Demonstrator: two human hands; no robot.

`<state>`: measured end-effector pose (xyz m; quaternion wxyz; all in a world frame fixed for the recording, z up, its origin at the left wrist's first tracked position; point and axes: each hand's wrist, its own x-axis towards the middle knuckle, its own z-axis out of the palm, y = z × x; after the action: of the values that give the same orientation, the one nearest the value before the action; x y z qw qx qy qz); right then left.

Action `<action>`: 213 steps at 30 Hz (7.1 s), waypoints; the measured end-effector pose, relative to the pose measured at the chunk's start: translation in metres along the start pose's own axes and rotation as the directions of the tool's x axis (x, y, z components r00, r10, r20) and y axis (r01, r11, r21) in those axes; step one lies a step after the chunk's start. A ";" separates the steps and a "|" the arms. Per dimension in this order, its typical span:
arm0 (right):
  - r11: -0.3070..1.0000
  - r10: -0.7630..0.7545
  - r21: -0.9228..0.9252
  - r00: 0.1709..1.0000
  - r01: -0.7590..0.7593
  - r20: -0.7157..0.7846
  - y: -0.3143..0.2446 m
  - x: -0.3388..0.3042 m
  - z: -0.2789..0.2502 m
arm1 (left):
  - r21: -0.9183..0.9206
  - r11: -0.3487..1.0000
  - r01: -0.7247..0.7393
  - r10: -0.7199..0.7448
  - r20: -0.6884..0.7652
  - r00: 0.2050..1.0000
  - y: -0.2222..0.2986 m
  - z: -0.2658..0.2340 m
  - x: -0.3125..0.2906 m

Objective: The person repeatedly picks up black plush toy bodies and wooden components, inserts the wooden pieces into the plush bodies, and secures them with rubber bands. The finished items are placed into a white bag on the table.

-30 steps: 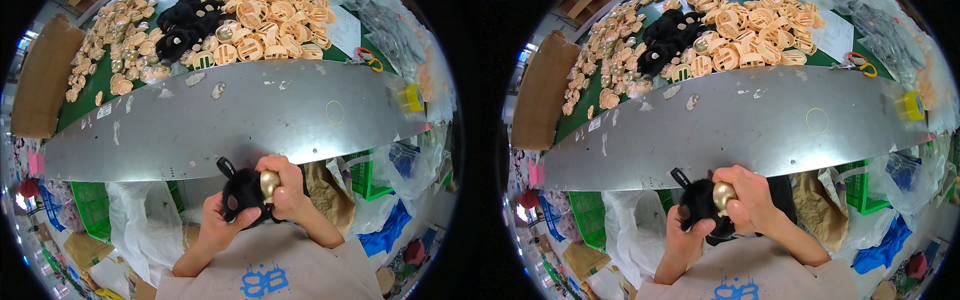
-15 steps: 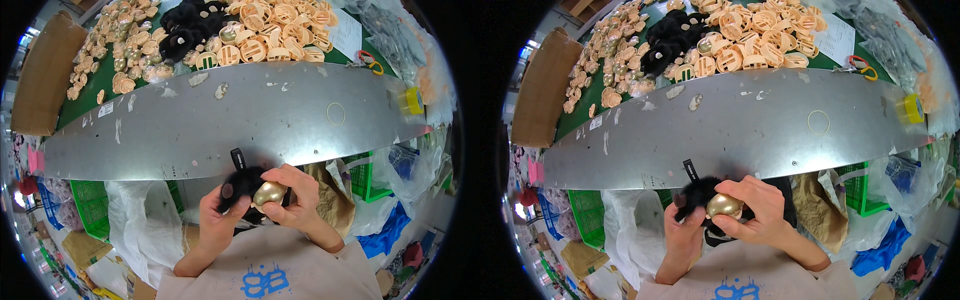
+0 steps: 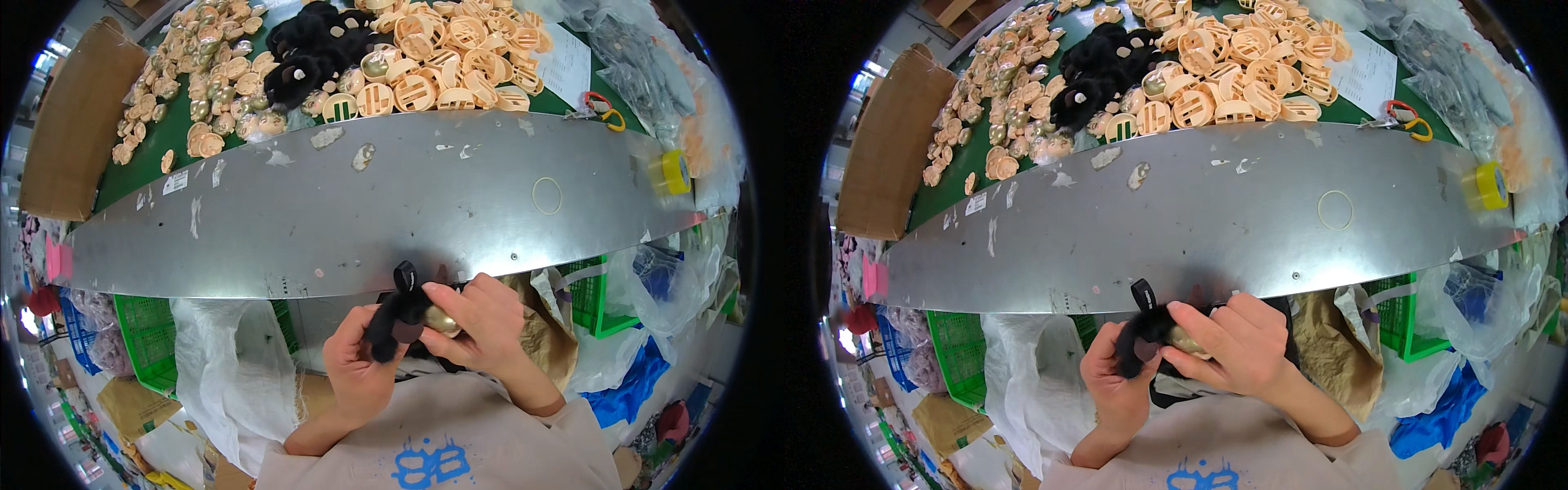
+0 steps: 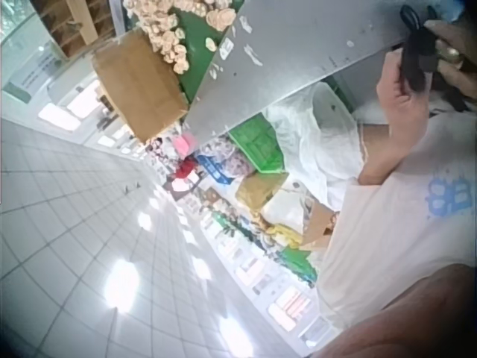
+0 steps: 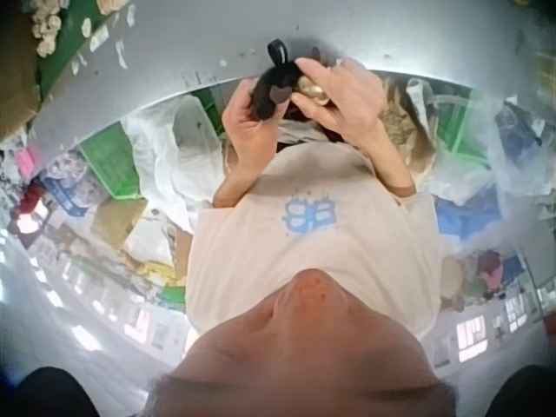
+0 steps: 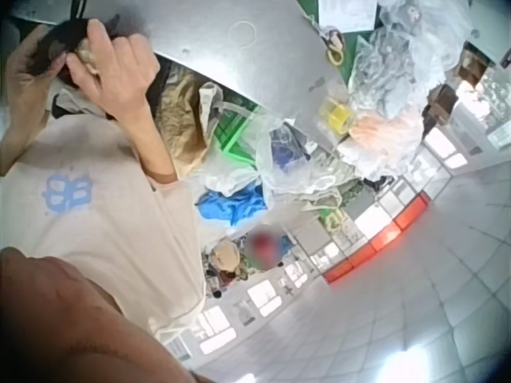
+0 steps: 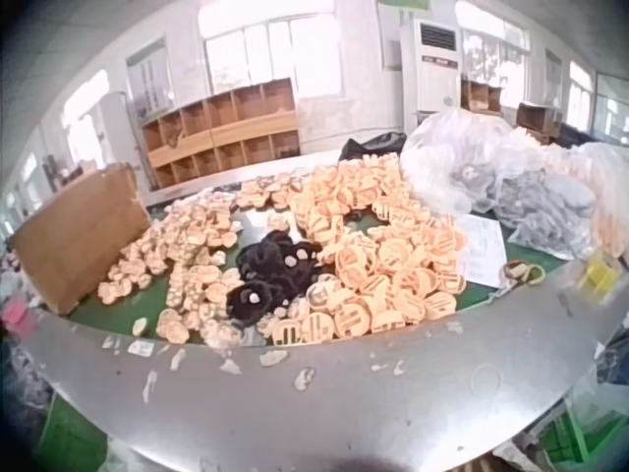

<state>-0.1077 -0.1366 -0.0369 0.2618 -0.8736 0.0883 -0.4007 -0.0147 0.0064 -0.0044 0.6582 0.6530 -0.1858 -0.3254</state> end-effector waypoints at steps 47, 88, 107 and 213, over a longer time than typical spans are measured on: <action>-0.058 0.178 0.563 0.546 -0.824 0.818 -0.011 0.009 -0.046 | -0.300 0.939 0.168 -0.001 0.485 0.874 -0.003 -0.021 0.020; 0.959 0.167 0.239 0.985 -0.152 -0.043 -0.028 0.020 -0.010 | 0.337 0.707 -0.621 0.675 -0.059 0.736 -0.014 0.023 0.038; 0.471 0.535 0.618 0.761 -0.630 0.368 -0.026 0.008 -0.004 | -0.143 0.979 -0.146 0.174 0.210 0.962 0.014 -0.005 0.037; 0.894 -0.390 0.410 0.764 0.181 0.513 0.006 0.081 -0.061 | -0.186 0.976 0.112 0.005 0.535 0.845 0.004 -0.023 0.036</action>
<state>-0.0996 -0.1952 0.0458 0.3558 -0.8987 -0.2020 -0.1580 0.0274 -0.0008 -0.0087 0.6366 0.4691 -0.3071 -0.5295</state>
